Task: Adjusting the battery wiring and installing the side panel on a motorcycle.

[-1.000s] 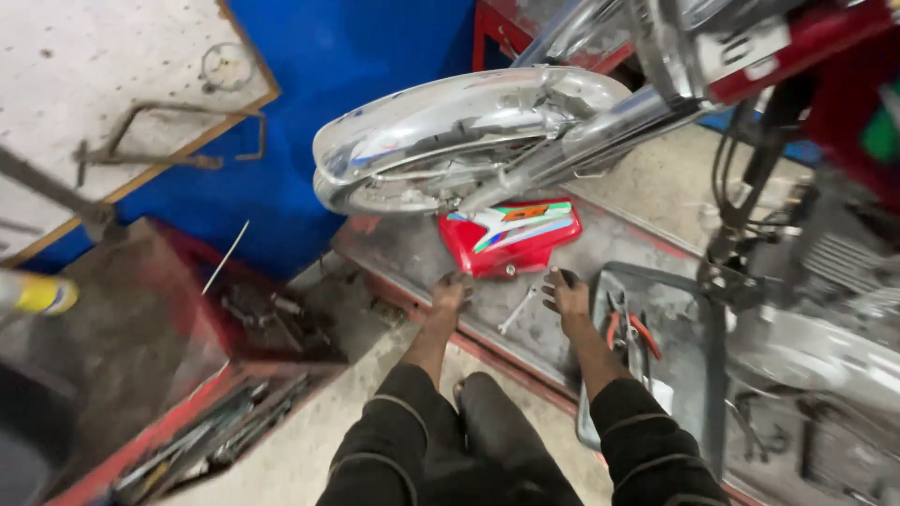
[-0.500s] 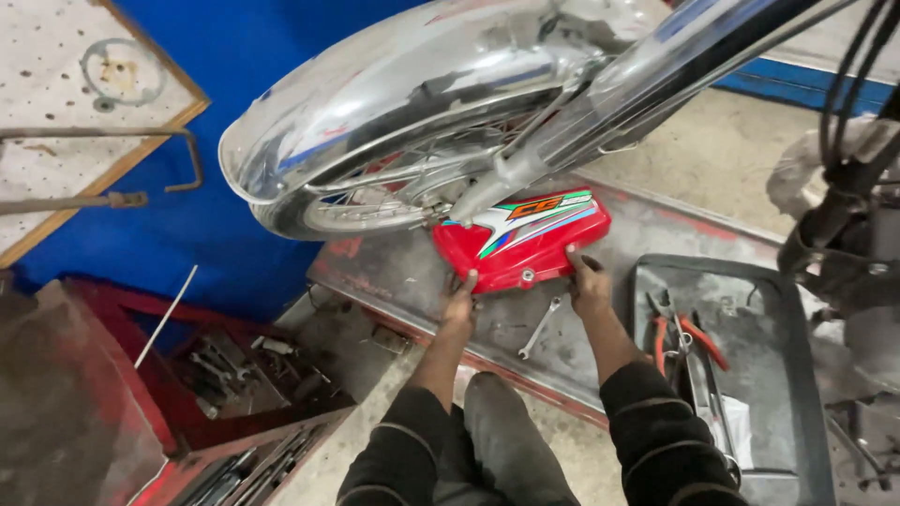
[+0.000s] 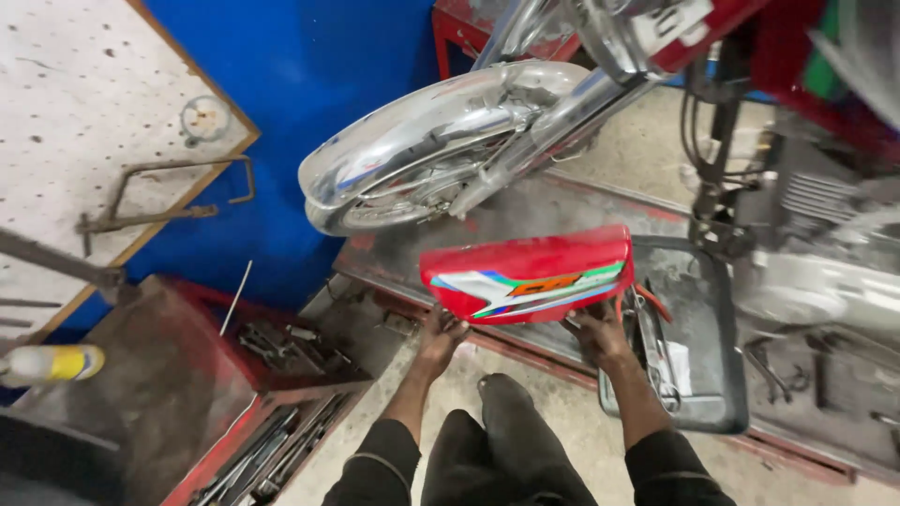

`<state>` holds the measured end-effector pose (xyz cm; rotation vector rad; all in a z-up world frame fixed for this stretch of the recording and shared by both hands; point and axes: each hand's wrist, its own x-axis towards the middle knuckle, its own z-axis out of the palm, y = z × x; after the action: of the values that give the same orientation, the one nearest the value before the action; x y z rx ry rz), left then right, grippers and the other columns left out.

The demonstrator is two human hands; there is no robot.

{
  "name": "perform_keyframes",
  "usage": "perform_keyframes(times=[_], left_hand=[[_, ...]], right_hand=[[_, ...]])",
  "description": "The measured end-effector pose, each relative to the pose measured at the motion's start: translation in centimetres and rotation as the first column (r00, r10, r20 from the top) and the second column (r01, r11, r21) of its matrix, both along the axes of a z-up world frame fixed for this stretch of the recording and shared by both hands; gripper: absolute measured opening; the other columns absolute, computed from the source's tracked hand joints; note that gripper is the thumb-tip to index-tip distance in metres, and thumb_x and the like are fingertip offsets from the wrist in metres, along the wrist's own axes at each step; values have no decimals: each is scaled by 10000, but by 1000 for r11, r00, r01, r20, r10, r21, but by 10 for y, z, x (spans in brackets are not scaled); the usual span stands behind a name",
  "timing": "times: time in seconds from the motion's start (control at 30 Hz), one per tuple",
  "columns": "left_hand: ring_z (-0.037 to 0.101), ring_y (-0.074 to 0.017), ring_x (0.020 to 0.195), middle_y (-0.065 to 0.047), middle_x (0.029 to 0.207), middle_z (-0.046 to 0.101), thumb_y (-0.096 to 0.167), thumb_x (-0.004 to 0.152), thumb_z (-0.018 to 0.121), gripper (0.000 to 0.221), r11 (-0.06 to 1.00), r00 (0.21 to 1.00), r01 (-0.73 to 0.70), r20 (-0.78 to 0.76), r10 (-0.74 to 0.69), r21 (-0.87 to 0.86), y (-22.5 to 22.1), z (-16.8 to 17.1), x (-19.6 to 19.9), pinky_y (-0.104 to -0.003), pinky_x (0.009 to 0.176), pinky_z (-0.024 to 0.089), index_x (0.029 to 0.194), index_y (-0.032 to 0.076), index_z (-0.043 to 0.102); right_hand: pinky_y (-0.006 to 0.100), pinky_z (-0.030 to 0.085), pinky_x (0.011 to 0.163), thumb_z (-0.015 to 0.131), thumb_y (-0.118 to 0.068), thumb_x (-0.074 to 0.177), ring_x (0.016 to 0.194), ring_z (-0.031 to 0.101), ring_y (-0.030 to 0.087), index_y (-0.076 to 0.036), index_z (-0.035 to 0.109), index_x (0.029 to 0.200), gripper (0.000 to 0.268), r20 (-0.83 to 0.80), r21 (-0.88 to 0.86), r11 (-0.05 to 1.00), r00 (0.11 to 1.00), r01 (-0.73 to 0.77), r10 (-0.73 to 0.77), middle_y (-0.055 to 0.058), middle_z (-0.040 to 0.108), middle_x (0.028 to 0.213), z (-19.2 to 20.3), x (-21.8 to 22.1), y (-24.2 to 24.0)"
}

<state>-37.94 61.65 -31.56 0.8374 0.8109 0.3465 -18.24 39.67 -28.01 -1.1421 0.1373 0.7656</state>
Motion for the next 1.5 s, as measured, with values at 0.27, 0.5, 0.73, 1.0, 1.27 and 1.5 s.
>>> perform_keyframes(times=[0.27,0.5,0.73,1.0,1.27,1.5], left_hand=[[528,-315,1217,-182,1388,457,-12,758,843,868,981,995,42,85,-59,191,-55,113,-42,-485,1012,509,1474,185,392],[405,-479,1348,-329,1456,400,267,759,894,937,825,973,202,-15,-229,528,-106,174,-14,-518,1102,424,1480,17,351],[413,-419,1365,-240,1503,380,292,714,942,1055,833,953,262,5,-303,486,-185,220,55,-515,1115,431,1522,71,301],[427,-515,1325,-322,1444,430,322,712,916,1065,782,905,300,94,-414,547,-321,250,122,-557,1086,443,1511,13,283],[485,-477,1288,-288,1426,463,322,702,934,1038,784,924,268,81,-374,560,-425,237,198,-504,1025,509,1508,52,338],[511,-493,1253,-287,1427,445,301,720,927,1009,843,941,246,88,-325,478,-468,273,251,-519,936,565,1506,64,341]], right_hand=[[692,384,1029,716,36,774,1114,570,335,-99,481,1332,620,62,245,966,993,83,-101,123,566,1256,59,-60,-76],[778,215,1059,803,-336,756,1341,406,327,-208,385,1420,795,168,299,926,942,232,-291,50,445,1429,161,-89,-143],[849,267,996,681,-458,956,1389,305,461,-205,272,1480,711,216,352,838,835,417,-506,157,308,1514,195,-63,-241],[858,247,998,521,-427,1062,1449,234,452,-250,208,1526,587,201,359,762,753,538,-626,151,164,1596,237,-31,-374],[869,207,1001,580,-438,1049,1468,176,460,-206,195,1529,658,219,326,767,745,553,-630,183,141,1598,237,44,-484],[849,211,1026,600,-556,1017,1444,242,432,-209,187,1541,752,195,333,779,769,532,-609,175,226,1566,260,117,-523]])
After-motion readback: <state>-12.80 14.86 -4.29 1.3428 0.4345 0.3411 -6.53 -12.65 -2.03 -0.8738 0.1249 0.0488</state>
